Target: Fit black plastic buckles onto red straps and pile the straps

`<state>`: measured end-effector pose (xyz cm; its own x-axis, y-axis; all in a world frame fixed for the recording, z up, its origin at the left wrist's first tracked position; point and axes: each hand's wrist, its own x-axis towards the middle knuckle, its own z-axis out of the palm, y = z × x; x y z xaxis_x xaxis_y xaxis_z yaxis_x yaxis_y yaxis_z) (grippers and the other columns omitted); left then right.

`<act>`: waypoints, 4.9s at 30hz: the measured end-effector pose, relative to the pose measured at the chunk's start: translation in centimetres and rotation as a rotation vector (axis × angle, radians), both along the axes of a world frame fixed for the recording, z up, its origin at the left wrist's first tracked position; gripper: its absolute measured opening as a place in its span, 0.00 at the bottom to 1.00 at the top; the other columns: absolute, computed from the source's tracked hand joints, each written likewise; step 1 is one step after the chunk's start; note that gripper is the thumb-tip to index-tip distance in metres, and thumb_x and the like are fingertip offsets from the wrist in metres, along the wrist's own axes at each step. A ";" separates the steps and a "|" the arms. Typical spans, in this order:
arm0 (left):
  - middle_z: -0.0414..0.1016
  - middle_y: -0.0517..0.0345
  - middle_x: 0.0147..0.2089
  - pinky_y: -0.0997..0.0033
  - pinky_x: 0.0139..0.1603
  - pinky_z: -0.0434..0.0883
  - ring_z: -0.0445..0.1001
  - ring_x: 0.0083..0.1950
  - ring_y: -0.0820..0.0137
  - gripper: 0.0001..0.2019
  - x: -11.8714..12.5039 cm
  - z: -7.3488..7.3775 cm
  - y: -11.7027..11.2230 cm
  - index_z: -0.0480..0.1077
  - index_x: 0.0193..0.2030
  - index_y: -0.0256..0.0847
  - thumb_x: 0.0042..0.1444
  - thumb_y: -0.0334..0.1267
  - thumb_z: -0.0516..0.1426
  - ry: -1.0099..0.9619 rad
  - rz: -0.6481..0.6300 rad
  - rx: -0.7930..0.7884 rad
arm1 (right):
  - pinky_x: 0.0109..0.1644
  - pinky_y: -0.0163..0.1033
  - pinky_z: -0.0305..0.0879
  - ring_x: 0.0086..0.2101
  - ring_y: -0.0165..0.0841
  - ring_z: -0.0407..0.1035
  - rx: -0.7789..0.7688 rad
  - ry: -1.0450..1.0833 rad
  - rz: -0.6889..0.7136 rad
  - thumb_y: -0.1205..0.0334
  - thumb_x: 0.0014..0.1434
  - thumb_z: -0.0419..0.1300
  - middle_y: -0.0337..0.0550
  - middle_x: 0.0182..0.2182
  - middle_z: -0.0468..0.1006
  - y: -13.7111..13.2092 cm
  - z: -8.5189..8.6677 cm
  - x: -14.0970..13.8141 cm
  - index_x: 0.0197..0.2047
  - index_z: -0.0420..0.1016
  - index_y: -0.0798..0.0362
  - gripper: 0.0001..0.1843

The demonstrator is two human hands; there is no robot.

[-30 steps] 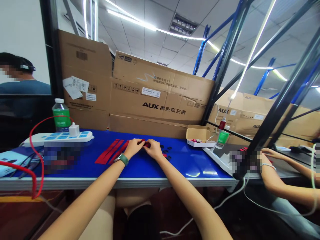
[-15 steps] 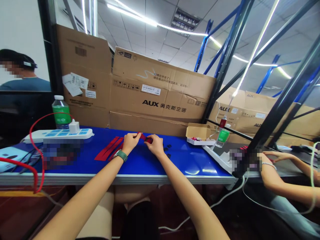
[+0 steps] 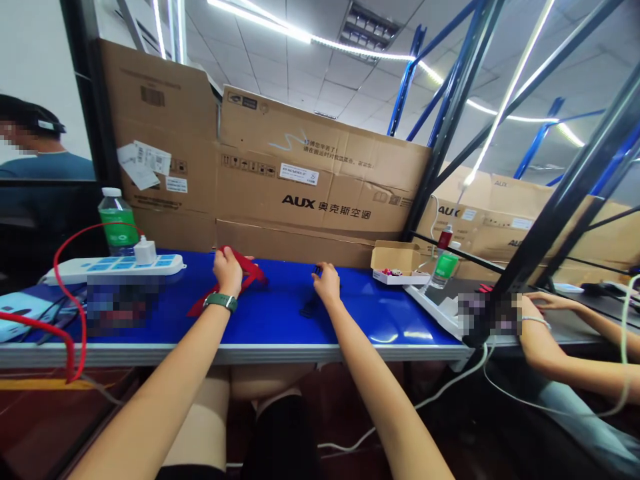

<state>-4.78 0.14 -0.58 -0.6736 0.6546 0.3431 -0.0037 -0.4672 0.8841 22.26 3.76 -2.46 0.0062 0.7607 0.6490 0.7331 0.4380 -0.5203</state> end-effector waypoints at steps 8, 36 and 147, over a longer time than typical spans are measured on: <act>0.73 0.61 0.28 0.81 0.14 0.51 0.54 0.13 0.82 0.17 1.2 0.2 -0.4 0.68 0.43 0.40 0.62 0.54 0.56 0.142 -0.649 -0.052 | 0.49 0.39 0.65 0.44 0.37 0.71 -0.084 -0.083 -0.058 0.57 0.59 0.64 0.45 0.41 0.77 0.4 0.0 -0.1 0.47 0.76 0.51 0.14; 0.64 0.52 0.70 0.25 0.60 0.54 0.50 0.75 0.45 0.26 0.4 -5.2 1.2 0.68 0.64 0.60 0.60 0.56 0.50 1.334 -0.245 -0.702 | 0.63 0.69 0.46 0.66 0.54 0.49 -0.552 -0.313 -0.167 0.45 0.66 0.45 0.52 0.67 0.57 -1.5 0.3 0.5 0.65 0.66 0.39 0.28; 0.75 0.50 0.54 0.57 0.60 0.68 0.73 0.54 0.60 0.17 5.6 -3.3 0.1 0.76 0.51 0.43 0.65 0.35 0.48 1.458 -0.269 -0.065 | 0.49 0.45 0.63 0.51 0.45 0.67 -0.348 -0.380 -0.320 0.68 0.66 0.50 0.56 0.50 0.73 0.0 0.0 3.8 0.53 0.75 0.50 0.18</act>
